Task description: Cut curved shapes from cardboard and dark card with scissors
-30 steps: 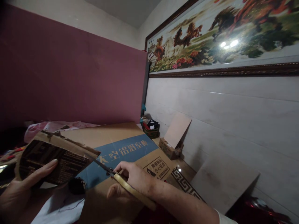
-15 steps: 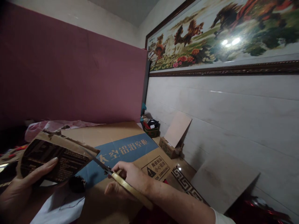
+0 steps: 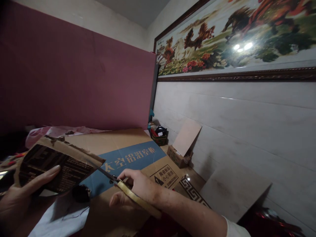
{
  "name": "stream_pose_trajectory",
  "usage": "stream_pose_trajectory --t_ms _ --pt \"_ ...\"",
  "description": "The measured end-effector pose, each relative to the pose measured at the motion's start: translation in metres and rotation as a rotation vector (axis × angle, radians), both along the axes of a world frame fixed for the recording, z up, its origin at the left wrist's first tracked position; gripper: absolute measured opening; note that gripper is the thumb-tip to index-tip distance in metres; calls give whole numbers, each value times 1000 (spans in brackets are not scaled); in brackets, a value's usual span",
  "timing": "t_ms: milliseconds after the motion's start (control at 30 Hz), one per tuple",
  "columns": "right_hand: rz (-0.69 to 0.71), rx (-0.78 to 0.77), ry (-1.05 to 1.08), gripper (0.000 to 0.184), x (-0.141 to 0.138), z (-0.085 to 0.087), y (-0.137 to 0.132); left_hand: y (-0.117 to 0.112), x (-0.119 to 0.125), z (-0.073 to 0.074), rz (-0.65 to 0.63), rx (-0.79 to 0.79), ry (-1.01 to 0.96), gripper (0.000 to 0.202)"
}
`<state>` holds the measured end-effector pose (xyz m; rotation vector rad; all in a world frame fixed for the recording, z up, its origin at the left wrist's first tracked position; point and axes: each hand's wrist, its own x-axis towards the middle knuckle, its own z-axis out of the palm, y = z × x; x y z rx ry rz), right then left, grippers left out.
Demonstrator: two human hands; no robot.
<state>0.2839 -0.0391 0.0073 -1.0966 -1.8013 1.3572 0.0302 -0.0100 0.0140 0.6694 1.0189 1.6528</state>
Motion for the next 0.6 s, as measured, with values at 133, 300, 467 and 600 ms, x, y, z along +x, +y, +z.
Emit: stream_pose_trajectory --t_ms 133,300,467,600 --pt "-10 -22 -27 68 0 2 -1 3 -3 -4 18 41 34 70" --pt "-2 -37 -13 70 -2 3 -1 2 -4 -3 11 64 17 65" --pt "-21 -28 -40 70 -2 6 -1 -1 -4 0 -4 -21 -35 62" --pt "-11 -7 -93 66 -2 10 -2 -1 -4 -2 9 16 -9 65"
